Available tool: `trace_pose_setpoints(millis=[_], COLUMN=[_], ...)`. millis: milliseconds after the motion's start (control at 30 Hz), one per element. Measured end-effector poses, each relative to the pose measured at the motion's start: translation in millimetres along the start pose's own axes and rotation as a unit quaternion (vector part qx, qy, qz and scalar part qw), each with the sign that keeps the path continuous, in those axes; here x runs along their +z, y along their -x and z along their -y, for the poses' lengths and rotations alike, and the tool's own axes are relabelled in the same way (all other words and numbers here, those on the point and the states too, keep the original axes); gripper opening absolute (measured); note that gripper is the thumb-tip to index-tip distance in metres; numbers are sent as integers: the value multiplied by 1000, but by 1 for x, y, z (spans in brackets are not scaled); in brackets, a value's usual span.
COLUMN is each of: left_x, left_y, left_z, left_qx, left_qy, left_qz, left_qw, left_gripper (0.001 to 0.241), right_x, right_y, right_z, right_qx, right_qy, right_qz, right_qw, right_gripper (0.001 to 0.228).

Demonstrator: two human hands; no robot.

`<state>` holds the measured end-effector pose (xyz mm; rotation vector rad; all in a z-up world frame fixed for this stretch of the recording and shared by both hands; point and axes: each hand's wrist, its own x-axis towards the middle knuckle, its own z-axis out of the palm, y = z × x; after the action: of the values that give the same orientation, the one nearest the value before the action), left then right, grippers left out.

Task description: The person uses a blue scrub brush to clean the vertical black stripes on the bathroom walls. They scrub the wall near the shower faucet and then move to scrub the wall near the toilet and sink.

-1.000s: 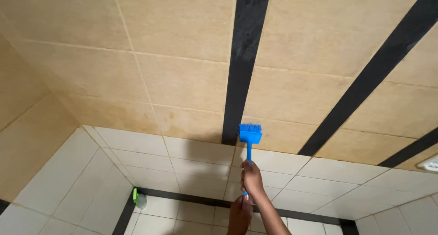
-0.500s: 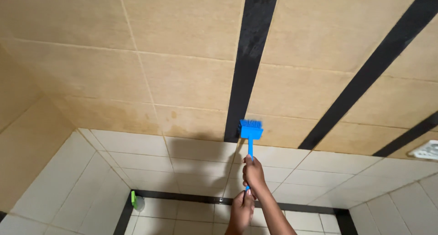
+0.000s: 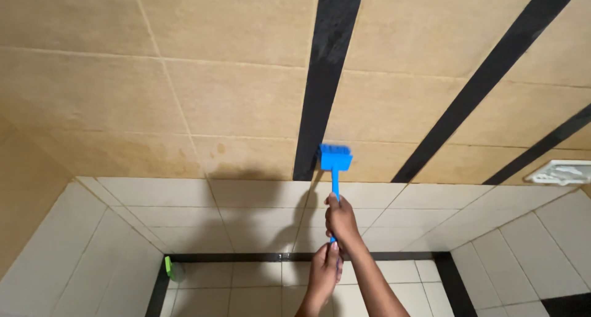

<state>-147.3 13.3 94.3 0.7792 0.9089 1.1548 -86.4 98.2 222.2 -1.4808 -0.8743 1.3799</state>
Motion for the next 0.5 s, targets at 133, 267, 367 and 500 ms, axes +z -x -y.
trace_pose_setpoints(millis=[133,267,367,500], left_x=[11,7,-2,2], left_y=[-9,-24,-34,-31], left_z=[-9,25,64,85], left_qx=[29,5,57,1], left_qy=[-9,-25,-31,-2], left_qz=[18,-8,-6,-42], left_qw=[999,1000,998,999], left_gripper=[40,38,40,45], right_x=[-5,-12,-17,-29], right_y=[-5,-15,-19,-35], right_z=[9,-5,-20,-53], right_qx=[-38,-33,-30,-23], right_qy=[3,38,59,93], right_qz=[7,14,24,33], right_qw=[999,999,998,995], right_gripper=[35,37,38,39])
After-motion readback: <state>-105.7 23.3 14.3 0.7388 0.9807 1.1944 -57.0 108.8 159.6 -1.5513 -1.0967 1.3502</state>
